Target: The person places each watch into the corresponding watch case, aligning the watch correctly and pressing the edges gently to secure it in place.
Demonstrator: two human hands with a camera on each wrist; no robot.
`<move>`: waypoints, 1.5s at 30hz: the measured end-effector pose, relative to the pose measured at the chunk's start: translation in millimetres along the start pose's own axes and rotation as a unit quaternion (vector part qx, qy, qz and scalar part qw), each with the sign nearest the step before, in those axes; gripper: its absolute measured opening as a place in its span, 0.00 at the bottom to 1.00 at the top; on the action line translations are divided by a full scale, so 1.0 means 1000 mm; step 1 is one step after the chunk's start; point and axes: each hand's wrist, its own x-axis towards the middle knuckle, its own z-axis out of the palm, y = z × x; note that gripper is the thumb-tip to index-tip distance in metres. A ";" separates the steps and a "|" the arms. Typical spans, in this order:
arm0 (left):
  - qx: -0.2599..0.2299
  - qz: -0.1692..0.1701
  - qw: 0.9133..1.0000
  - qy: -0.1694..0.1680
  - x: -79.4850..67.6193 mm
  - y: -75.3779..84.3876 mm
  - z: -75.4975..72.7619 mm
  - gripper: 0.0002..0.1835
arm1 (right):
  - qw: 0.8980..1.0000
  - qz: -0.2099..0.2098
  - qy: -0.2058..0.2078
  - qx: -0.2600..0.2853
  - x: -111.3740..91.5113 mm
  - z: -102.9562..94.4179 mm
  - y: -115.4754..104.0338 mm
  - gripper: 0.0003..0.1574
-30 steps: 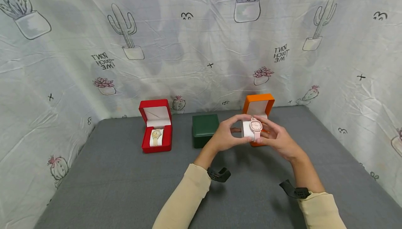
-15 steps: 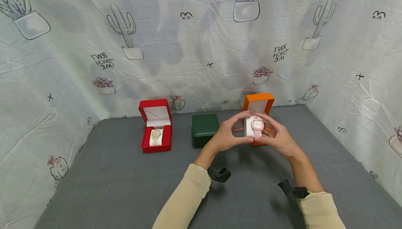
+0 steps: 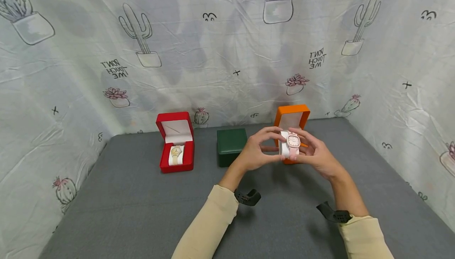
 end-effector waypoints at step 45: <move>0.001 -0.027 1.000 0.007 0.000 -0.010 -0.001 0.28 | 0.997 0.004 -0.002 -0.077 0.000 -0.002 -0.004 0.47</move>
